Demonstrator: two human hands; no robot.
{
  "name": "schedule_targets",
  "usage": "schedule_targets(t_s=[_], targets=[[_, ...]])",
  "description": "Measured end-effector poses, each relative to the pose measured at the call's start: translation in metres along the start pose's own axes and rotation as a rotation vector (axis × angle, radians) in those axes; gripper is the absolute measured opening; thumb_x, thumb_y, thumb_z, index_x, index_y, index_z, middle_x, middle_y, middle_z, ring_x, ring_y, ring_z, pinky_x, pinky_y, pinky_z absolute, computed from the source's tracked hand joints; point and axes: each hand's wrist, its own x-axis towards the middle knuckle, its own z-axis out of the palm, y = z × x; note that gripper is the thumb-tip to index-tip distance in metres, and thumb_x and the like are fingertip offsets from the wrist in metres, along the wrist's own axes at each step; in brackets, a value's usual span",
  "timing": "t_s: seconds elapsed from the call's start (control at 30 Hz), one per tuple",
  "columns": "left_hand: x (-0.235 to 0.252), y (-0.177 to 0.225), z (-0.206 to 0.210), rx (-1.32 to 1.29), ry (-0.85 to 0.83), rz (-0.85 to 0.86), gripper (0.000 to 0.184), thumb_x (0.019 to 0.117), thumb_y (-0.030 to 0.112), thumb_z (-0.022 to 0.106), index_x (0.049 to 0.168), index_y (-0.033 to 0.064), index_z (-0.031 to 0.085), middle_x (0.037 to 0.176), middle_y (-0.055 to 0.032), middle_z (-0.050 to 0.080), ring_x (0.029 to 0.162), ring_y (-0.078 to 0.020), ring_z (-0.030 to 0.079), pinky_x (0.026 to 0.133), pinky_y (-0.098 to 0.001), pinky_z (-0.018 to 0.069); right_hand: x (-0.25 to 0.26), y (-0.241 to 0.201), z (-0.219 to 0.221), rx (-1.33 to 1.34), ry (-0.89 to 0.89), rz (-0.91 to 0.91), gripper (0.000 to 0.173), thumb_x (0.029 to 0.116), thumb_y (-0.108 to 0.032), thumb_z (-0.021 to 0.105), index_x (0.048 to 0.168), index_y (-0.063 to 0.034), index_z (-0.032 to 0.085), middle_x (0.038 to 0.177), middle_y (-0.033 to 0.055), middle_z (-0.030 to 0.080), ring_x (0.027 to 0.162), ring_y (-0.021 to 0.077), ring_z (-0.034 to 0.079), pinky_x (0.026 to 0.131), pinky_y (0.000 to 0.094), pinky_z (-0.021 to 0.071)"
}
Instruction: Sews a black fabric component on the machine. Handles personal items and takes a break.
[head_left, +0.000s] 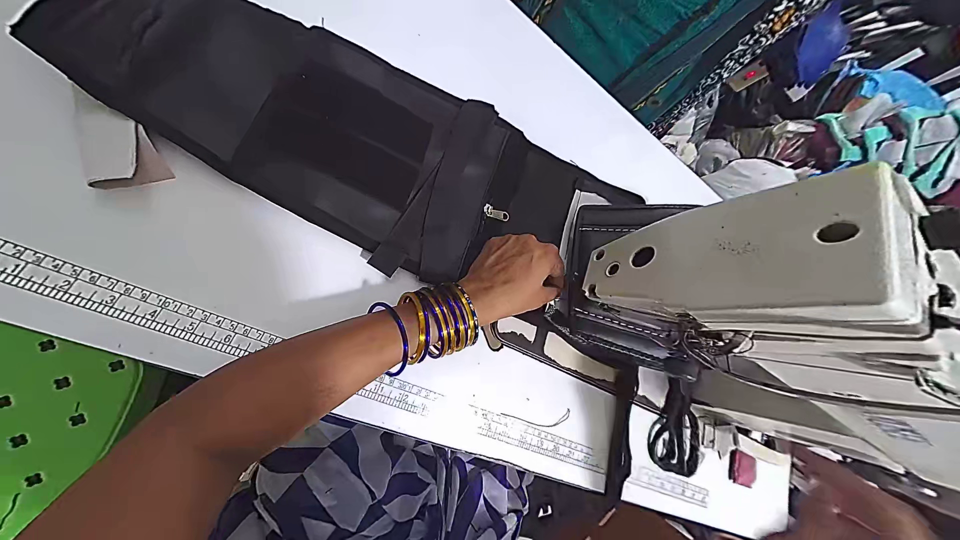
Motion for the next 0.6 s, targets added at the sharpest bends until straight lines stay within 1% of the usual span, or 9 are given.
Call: schedule_targets(t_s=[0.03, 0.1, 0.13, 0.2, 0.27, 0.3, 0.4, 0.47, 0.6], targets=[[0.001, -0.001, 0.001, -0.009, 0.016, 0.009, 0.019, 0.0977, 0.027, 0.066, 0.1, 0.0145, 0.08, 0.091, -0.0084, 0.076, 0.087, -0.0273, 0.071, 0.074, -0.052, 0.0503, 0.011, -0.03, 0.021, 0.112, -0.211, -0.121, 0.025, 0.1069, -0.014, 0.044, 0.107, 0.0013, 0.064, 0.106, 0.0143, 0.07, 0.11, 0.0162, 0.066, 0.096, 0.0292, 0.0512], [0.001, -0.004, 0.004, -0.022, 0.071, 0.044, 0.018, 0.097, 0.026, 0.066, 0.097, 0.0148, 0.08, 0.084, -0.0073, 0.074, 0.079, -0.0254, 0.068, 0.069, -0.0494, 0.0479, 0.031, -0.07, 0.075, 0.179, -0.384, -0.324, 0.023, 0.1069, -0.021, 0.048, 0.106, -0.0108, 0.068, 0.113, 0.0118, 0.074, 0.113, 0.0256, 0.066, 0.096, 0.0389, 0.0495], [0.001, -0.005, 0.004, -0.023, 0.079, 0.052, 0.019, 0.0975, 0.026, 0.065, 0.097, 0.0148, 0.081, 0.085, -0.0073, 0.075, 0.079, -0.0254, 0.069, 0.069, -0.0492, 0.0486, 0.039, -0.076, 0.098, 0.151, -0.399, -0.366, 0.023, 0.1045, -0.019, 0.05, 0.103, -0.0109, 0.072, 0.109, 0.0122, 0.076, 0.106, 0.029, 0.069, 0.089, 0.043, 0.0504], [-0.002, -0.006, 0.002, -0.023, 0.072, 0.046, 0.02, 0.0989, 0.026, 0.064, 0.099, 0.014, 0.08, 0.087, -0.0078, 0.075, 0.081, -0.0256, 0.069, 0.071, -0.0487, 0.0489, 0.047, -0.065, 0.133, 0.077, -0.385, -0.268, 0.025, 0.0971, -0.016, 0.056, 0.092, -0.0048, 0.078, 0.089, 0.0146, 0.076, 0.083, 0.0317, 0.072, 0.075, 0.0482, 0.0533], [-0.001, -0.005, 0.002, -0.025, 0.07, 0.038, 0.021, 0.0997, 0.026, 0.063, 0.1, 0.0131, 0.08, 0.088, -0.0086, 0.074, 0.083, -0.026, 0.07, 0.071, -0.0489, 0.0493, 0.048, -0.045, 0.153, 0.0, -0.298, -0.125, 0.029, 0.0924, -0.019, 0.056, 0.081, 0.0017, 0.072, 0.071, 0.0181, 0.069, 0.065, 0.0321, 0.069, 0.06, 0.0474, 0.0504], [-0.001, -0.005, 0.002, -0.03, 0.072, 0.036, 0.022, 0.0999, 0.026, 0.063, 0.1, 0.0129, 0.08, 0.088, -0.0089, 0.075, 0.083, -0.0263, 0.07, 0.072, -0.049, 0.0494, 0.046, -0.037, 0.16, -0.029, -0.242, -0.056, 0.033, 0.092, -0.023, 0.057, 0.082, 0.0049, 0.071, 0.071, 0.0205, 0.069, 0.067, 0.0312, 0.07, 0.062, 0.0463, 0.0505], [-0.001, -0.004, 0.001, -0.048, 0.049, 0.026, 0.022, 0.1003, 0.024, 0.061, 0.1, 0.0111, 0.079, 0.089, -0.0105, 0.074, 0.085, -0.0283, 0.07, 0.072, -0.0504, 0.0497, 0.046, -0.04, 0.165, 0.081, -0.183, 0.153, 0.04, 0.0913, -0.021, 0.062, 0.101, 0.0175, 0.065, 0.094, 0.0288, 0.07, 0.096, 0.0208, 0.069, 0.089, 0.0302, 0.0502], [-0.001, -0.003, 0.001, -0.045, 0.044, 0.031, 0.021, 0.1, 0.024, 0.062, 0.1, 0.0113, 0.079, 0.089, -0.0102, 0.075, 0.084, -0.0281, 0.071, 0.072, -0.05, 0.0499, 0.043, -0.039, 0.168, 0.137, -0.155, 0.167, 0.042, 0.092, -0.022, 0.062, 0.104, 0.0189, 0.063, 0.097, 0.0286, 0.069, 0.101, 0.0158, 0.067, 0.093, 0.0248, 0.0478], [0.0, -0.003, 0.003, -0.042, 0.046, 0.039, 0.021, 0.0998, 0.023, 0.062, 0.1, 0.0123, 0.079, 0.088, -0.0098, 0.075, 0.083, -0.0276, 0.071, 0.07, -0.0494, 0.0496, 0.038, -0.032, 0.172, 0.199, -0.108, 0.141, 0.039, 0.09, -0.019, 0.062, 0.097, 0.0195, 0.063, 0.09, 0.0244, 0.069, 0.096, 0.0058, 0.065, 0.089, 0.0168, 0.0463]])
